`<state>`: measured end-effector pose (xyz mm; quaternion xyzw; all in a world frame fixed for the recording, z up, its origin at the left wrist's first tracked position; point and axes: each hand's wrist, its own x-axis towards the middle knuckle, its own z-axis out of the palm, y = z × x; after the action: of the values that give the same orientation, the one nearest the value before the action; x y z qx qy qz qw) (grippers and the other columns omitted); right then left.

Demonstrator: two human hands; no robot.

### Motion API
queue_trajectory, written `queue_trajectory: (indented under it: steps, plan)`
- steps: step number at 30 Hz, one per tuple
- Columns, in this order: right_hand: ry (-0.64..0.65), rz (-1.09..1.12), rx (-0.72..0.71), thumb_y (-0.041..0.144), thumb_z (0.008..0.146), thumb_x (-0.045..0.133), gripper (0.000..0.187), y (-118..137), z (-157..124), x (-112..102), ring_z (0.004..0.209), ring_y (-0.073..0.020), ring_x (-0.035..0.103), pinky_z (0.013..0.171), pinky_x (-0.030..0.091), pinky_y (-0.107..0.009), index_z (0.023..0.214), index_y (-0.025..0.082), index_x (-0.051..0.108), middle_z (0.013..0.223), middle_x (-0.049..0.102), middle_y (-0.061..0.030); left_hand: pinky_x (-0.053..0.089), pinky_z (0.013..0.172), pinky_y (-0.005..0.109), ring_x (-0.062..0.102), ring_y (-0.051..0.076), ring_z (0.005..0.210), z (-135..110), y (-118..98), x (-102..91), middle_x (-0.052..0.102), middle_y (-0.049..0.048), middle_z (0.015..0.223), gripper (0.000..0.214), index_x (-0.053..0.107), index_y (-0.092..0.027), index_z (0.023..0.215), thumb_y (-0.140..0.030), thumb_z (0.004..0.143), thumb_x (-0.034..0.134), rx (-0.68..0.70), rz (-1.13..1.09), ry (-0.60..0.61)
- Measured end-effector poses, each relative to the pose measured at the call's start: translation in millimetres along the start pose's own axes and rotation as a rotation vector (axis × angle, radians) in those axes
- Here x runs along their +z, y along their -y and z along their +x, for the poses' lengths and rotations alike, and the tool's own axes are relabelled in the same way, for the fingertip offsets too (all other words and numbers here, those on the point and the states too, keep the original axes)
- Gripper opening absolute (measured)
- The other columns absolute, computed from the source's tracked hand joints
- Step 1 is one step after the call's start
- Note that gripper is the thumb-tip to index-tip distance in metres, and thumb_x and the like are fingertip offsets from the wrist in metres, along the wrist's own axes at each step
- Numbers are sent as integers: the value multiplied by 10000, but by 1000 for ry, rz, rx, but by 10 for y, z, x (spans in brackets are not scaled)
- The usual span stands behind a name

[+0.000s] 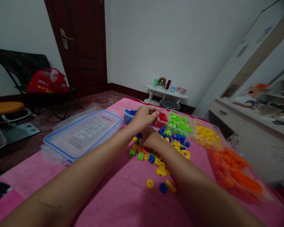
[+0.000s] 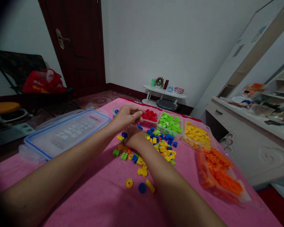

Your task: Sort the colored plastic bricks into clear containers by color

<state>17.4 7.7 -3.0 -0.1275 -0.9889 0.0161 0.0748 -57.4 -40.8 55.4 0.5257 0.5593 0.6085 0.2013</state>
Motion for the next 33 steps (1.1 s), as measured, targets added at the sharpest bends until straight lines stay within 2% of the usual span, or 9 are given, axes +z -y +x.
queue_trajectory:
  steps: [2, 5, 12, 15, 18, 21, 26, 29, 33]
  plan:
    - [50, 11, -21, 174, 696, 554, 445, -3, 48, 24, 1027, -264, 574, 802, 460, -330, 1140, 181, 589, 1206, 579, -134, 423, 466, 171, 528, 65, 460, 5, 14, -11, 642, 28, 609, 218, 654, -90, 929, -158, 812, 483, 5, 0, -2]
    - [35, 78, -41, 132, 701, 551, 408, -9, 84, 56, 1080, -243, 544, 858, 432, -311, 1103, 171, 611, 1232, 563, -129, 425, 463, 173, 531, 70, 458, 14, 48, -14, 640, 25, 606, 205, 650, -94, 907, -159, 806, 485, 6, -1, -9]
    - [-38, 308, -27, 72, 681, 548, 277, -61, -65, 21, 852, -195, 612, 763, 457, -279, 909, 158, 679, 937, 690, -78, 415, 457, 165, 524, 71, 457, 44, 185, -8, 625, 17, 596, 193, 643, -102, 894, -159, 788, 492, -32, 18, 9]
    - [-147, 436, 44, 67, 657, 562, 281, -165, -217, -112, 816, -193, 624, 755, 462, -291, 884, 165, 697, 894, 700, -63, 421, 488, 165, 551, 80, 512, 56, 268, -17, 647, 25, 648, 186, 648, -112, 879, -174, 776, 506, -29, 94, -6]
    - [-337, 477, 128, 116, 672, 588, 256, -295, -364, -265, 871, -203, 626, 814, 454, -320, 892, 182, 701, 934, 701, -54, 424, 507, 162, 568, 90, 573, 27, 292, 1, 655, 33, 705, 188, 637, -119, 822, -259, 795, 516, -65, 129, -5]
    - [-415, 551, 169, 178, 686, 619, 246, -391, -459, -380, 878, -206, 632, 826, 457, -339, 916, 208, 703, 960, 706, -37, 428, 487, 168, 560, 93, 574, -43, 260, 60, 642, 42, 745, 341, 620, -128, 805, -424, 843, 455, -233, 49, 59]
    - [-363, 606, 126, 128, 655, 630, 394, -413, -508, -462, 875, -211, 641, 813, 470, -349, 1029, 241, 684, 997, 701, -27, 456, 458, 205, 545, 105, 511, -146, 278, 181, 582, 28, 678, 547, 591, -165, 906, -629, 840, 309, -603, -311, 187]
    - [-357, 614, 121, 99, 640, 625, 456, -414, -509, -464, 808, -200, 645, 764, 485, -343, 1069, 250, 664, 939, 707, -22, 441, 419, 193, 556, 113, 519, -172, 322, 223, 557, 23, 667, 551, 566, -163, 887, -649, 828, 315, -706, -407, 245]
    - [-457, 664, 191, 131, 670, 619, 364, -434, -499, -452, 788, -186, 645, 749, 499, -333, 1022, 205, 668, 888, 701, -41, 429, 382, 171, 565, 102, 513, -179, 348, 242, 557, 22, 691, 536, 529, -153, 860, -645, 831, 317, -748, -486, 278]
